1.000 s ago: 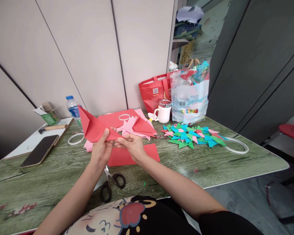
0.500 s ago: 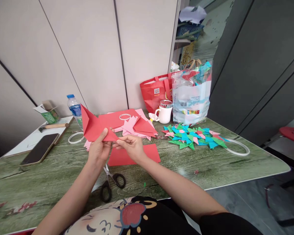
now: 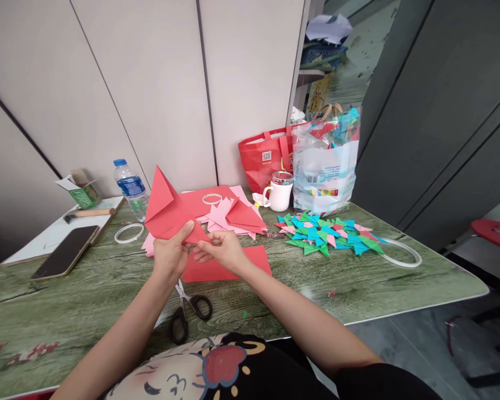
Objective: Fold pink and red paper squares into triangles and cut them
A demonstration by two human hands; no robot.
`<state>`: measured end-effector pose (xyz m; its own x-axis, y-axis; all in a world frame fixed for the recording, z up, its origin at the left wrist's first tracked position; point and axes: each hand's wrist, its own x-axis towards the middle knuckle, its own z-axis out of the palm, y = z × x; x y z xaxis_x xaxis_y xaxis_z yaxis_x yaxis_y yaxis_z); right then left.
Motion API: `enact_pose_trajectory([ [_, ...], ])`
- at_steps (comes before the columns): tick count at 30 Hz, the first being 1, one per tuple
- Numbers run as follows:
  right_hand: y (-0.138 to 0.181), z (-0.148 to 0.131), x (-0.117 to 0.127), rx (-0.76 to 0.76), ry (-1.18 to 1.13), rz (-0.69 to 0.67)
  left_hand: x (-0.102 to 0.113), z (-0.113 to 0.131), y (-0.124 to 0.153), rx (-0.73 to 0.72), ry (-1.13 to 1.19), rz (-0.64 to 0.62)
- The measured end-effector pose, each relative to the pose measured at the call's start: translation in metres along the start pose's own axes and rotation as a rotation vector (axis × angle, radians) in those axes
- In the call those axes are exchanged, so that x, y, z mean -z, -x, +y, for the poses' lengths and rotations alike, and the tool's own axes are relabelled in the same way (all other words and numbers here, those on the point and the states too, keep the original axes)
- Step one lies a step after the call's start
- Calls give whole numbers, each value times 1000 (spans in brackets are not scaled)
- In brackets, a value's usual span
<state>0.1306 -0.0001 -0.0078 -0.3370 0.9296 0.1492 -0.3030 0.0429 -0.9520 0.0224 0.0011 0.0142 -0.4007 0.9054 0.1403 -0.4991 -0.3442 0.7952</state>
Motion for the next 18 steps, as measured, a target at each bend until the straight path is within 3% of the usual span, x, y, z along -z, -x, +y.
enact_pose_trajectory([
  [12, 2, 3, 3, 47, 50, -132, 0, 3, -3, 66, 68, 19],
  [18, 4, -1, 11, 79, 75, -314, 4, 7, -7, 97, 14, 11],
])
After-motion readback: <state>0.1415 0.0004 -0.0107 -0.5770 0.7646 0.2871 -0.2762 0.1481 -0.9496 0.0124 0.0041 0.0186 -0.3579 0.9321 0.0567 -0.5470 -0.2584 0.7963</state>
